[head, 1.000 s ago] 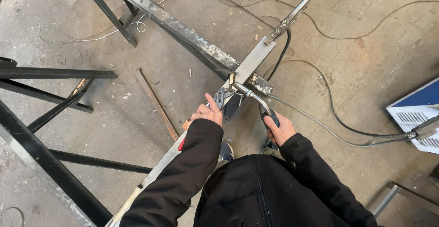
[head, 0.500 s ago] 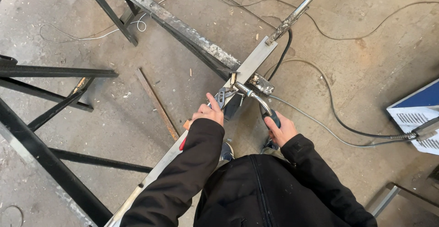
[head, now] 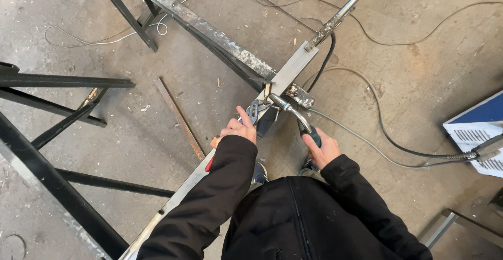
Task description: Welding metal pieces together and using pliers to adjust them.
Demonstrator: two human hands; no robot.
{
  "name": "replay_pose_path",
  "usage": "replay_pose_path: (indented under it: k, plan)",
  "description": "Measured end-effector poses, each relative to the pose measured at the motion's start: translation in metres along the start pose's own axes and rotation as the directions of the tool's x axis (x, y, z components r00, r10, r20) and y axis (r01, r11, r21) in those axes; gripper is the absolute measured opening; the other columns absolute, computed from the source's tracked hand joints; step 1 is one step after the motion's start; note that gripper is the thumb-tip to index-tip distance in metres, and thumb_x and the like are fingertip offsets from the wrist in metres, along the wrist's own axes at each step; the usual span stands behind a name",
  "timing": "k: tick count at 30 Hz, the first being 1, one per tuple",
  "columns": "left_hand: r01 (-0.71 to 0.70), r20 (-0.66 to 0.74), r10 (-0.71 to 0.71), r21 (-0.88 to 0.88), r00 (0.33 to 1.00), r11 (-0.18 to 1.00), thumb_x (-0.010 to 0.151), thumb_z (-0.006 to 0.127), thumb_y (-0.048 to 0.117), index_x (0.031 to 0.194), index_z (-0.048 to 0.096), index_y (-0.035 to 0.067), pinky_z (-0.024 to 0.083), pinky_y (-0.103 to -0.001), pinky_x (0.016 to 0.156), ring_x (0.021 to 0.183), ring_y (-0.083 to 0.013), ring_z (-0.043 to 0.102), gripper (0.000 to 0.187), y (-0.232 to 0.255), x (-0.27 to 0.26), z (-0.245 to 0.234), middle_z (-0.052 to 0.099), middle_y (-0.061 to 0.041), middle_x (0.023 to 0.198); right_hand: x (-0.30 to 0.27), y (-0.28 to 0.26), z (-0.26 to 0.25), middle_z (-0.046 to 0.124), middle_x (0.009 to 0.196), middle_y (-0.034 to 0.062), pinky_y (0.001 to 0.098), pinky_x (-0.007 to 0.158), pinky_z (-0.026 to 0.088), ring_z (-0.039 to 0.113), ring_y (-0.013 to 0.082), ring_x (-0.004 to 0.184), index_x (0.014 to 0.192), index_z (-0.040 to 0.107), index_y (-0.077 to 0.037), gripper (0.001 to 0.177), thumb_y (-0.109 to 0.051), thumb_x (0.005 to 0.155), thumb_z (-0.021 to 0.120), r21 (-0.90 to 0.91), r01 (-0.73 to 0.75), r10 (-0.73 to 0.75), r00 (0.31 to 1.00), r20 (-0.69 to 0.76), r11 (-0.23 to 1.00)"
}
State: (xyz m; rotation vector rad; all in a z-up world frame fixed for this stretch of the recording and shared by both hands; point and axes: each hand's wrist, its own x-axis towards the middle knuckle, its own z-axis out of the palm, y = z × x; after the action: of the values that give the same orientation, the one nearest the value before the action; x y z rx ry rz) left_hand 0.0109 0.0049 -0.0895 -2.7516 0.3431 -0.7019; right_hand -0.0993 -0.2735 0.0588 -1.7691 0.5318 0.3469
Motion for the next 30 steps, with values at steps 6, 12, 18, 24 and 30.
replay_pose_path:
  k: [6, 12, 18, 24, 30]
  plan:
    - [-0.006, 0.031, 0.006, -0.004, 1.000, 1.000, 0.098, 0.075, 0.039, 0.163, 0.051, -0.001, 0.046, -0.079, 0.051, 0.056, -0.0503, 0.051, 0.080, -0.001, -0.001, 0.002, 0.043, -0.033, 0.079, 0.006, 0.010, 0.000, 0.071, 0.059, 0.0118, 0.0337, 0.058, 0.061, 0.073, 0.0254, 0.051, 0.092, 0.069, -0.016, 0.044, -0.058, 0.105, 0.073, -0.009, 0.010, -0.010, 1.000, -0.003, 1.000]
    - [-0.009, 0.067, 0.010, -0.017, 0.998, 1.000, 0.108, 0.064, 0.035, 0.164, 0.051, -0.001, 0.050, -0.077, 0.059, 0.056, -0.0500, 0.052, 0.067, -0.002, -0.001, 0.003, 0.044, -0.029, 0.079, 0.002, 0.002, -0.001, 0.070, 0.058, 0.0113, 0.0342, 0.061, 0.061, 0.073, 0.0256, 0.052, 0.092, 0.068, -0.016, 0.044, -0.058, 0.105, 0.073, -0.025, 0.007, -0.007, 1.000, -0.001, 1.000]
    - [-0.006, 0.072, 0.006, -0.003, 0.997, 1.000, 0.103, 0.071, 0.039, 0.165, 0.050, 0.001, 0.048, -0.081, 0.059, 0.057, -0.0510, 0.052, 0.075, 0.001, -0.003, 0.010, 0.044, -0.031, 0.080, 0.009, 0.011, -0.002, 0.070, 0.058, 0.0110, 0.0349, 0.061, 0.061, 0.073, 0.0261, 0.053, 0.092, 0.068, -0.015, 0.045, -0.058, 0.105, 0.072, -0.053, 0.011, -0.012, 1.000, -0.009, 0.999]
    - [0.072, -0.155, -0.075, -0.028, 0.985, 0.997, 0.108, 0.057, 0.032, 0.153, 0.064, 0.002, 0.048, -0.073, 0.045, 0.046, -0.0419, 0.047, 0.054, -0.009, 0.030, -0.065, 0.046, -0.022, 0.071, -0.004, -0.004, -0.003, 0.071, 0.059, 0.0088, 0.0351, 0.064, 0.062, 0.076, 0.0244, 0.057, 0.093, 0.067, -0.020, 0.043, -0.062, 0.104, 0.071, -0.099, 0.020, -0.021, 1.000, -0.006, 0.995]
    - [0.118, -0.175, -0.115, 0.005, 0.978, 0.993, 0.110, 0.046, 0.026, 0.142, 0.067, 0.005, 0.042, -0.067, 0.038, 0.046, -0.0443, 0.049, 0.044, -0.007, 0.048, -0.105, 0.042, -0.027, 0.073, -0.002, 0.006, 0.001, 0.071, 0.059, 0.0103, 0.0365, 0.066, 0.060, 0.076, 0.0267, 0.060, 0.095, 0.069, -0.015, 0.046, -0.060, 0.106, 0.071, -0.108, 0.070, -0.074, 0.996, -0.039, 0.992]
